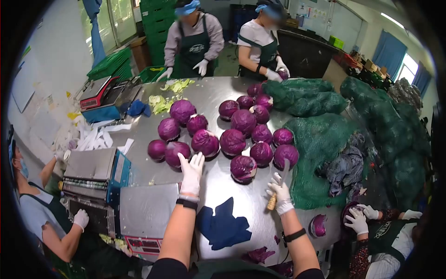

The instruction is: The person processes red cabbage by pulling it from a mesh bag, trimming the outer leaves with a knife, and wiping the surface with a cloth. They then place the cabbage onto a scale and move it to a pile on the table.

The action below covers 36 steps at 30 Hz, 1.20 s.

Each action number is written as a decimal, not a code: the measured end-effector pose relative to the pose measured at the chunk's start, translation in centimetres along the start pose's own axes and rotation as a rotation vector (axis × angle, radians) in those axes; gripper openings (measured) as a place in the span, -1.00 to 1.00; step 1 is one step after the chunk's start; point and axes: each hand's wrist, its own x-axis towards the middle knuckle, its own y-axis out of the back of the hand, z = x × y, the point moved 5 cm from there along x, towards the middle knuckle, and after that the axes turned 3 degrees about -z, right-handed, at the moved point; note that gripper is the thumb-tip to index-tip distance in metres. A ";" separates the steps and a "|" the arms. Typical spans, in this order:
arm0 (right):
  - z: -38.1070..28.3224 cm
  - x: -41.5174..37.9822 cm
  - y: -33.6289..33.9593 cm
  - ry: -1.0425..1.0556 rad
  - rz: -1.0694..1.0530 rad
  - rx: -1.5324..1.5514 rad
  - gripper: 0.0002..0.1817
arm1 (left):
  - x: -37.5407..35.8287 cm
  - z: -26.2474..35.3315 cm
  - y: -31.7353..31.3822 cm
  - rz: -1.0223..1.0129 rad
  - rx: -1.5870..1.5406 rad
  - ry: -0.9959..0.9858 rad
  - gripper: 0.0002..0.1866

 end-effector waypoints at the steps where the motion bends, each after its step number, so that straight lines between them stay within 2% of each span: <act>1: -0.2 1.0 -1.3 0.004 -0.011 -0.029 -0.36 | -0.5 -0.3 -0.2 -0.086 0.109 0.024 0.09; 2: 1.8 3.7 -1.4 -0.070 0.036 -0.057 -0.32 | -1.1 -0.6 0.7 -0.172 0.221 0.044 0.08; 4: 2.7 8.4 -2.4 0.520 0.094 -0.414 -0.29 | -6.1 -1.6 0.9 -0.097 0.415 0.185 0.02; 6: 1.7 10.1 -4.2 0.542 0.125 -0.369 -0.28 | -8.2 -4.4 4.1 0.060 0.315 0.403 -0.06; 8: 1.3 10.9 -5.5 0.689 0.069 -0.457 -0.31 | -8.8 -7.0 8.1 -0.017 0.255 0.572 -0.08; 10: 1.4 12.0 -7.0 0.523 -0.033 -0.225 -0.32 | -10.9 -8.8 7.2 -0.069 0.215 0.715 -0.05; 11: 2.9 13.0 -8.2 0.340 -0.086 -0.022 -0.30 | -11.0 -9.9 6.8 -0.007 0.167 0.711 -0.01; 12: 4.8 14.2 -9.6 0.233 -0.164 0.007 -0.28 | -10.4 -10.8 6.5 0.028 0.133 0.685 -0.01; 14: 3.8 11.4 -13.8 0.290 -0.293 -0.101 -0.30 | -7.7 -12.5 7.0 -0.027 -0.115 0.634 0.00; 15: 5.8 12.3 -14.9 0.252 -0.453 -0.118 -0.24 | -6.4 -12.2 6.2 -0.073 -0.034 0.554 0.02; 16: 7.0 11.6 -15.7 0.099 -0.555 -0.169 -0.27 | -5.3 -11.9 5.9 -0.022 -0.161 0.523 0.07; 18: 3.7 8.7 -16.6 0.161 -0.749 -0.381 -0.32 | -4.9 -10.1 3.7 -0.058 -0.411 0.492 0.14; 20: -1.5 6.7 -14.7 0.324 -0.711 -0.582 -0.38 | -1.7 -6.8 5.1 -0.056 -0.256 0.363 0.21; 21: -5.1 5.8 -12.6 0.376 -0.532 -0.605 -0.46 | -1.0 -5.0 4.2 0.030 -0.228 0.258 0.15; 22: -6.6 7.3 -9.1 0.710 -0.253 -0.971 -0.53 | -1.0 -3.0 3.2 -0.051 -0.214 0.178 0.05; 23: -10.0 6.5 -7.0 0.522 -0.065 -0.891 -0.58 | -0.1 -1.9 2.7 -0.191 -0.301 0.212 -0.04; 24: -13.1 5.8 -5.2 0.658 0.067 -1.151 -0.58 | -0.2 -1.7 3.2 -0.243 -0.231 0.131 -0.08; 25: -12.5 7.0 -1.5 0.644 0.137 -0.913 -0.56 | -0.7 -1.8 2.9 -0.217 -0.161 0.086 -0.18; 26: -10.9 9.7 2.8 0.629 0.145 -0.976 -0.51 | -1.0 -2.6 3.6 0.047 -0.101 0.105 -0.28; 27: -9.2 12.4 6.4 0.556 0.022 -0.993 -0.45 | -1.3 -3.5 4.5 -0.200 -0.026 0.147 -0.32; 28: -6.0 15.5 9.3 0.469 -0.081 -0.684 -0.40 | -0.8 -5.7 6.2 -0.065 -0.014 0.207 -0.28; 29: -4.7 16.2 9.4 0.436 -0.104 -0.524 -0.38 | -3.1 -6.4 5.2 0.057 0.022 0.220 -0.27; 30: -4.5 16.8 9.8 0.394 -0.089 -0.368 -0.37 | -3.8 -6.7 5.4 0.066 0.004 0.188 -0.27; 32: -5.7 13.7 4.2 0.244 -0.108 -0.313 -0.36 | -5.6 -11.3 5.5 0.047 0.047 0.439 -0.15; 33: -4.3 14.3 4.4 0.280 -0.067 -0.404 -0.38 | -6.2 -12.7 5.5 0.034 0.051 0.473 -0.15; 34: -4.7 13.2 2.2 0.438 -0.229 -0.558 -0.39 | -6.6 -14.2 5.5 0.024 0.075 0.528 -0.11; 36: -7.4 7.4 -3.4 0.100 -0.308 -0.576 -0.39 | -7.4 -16.1 5.4 0.003 0.107 0.574 -0.08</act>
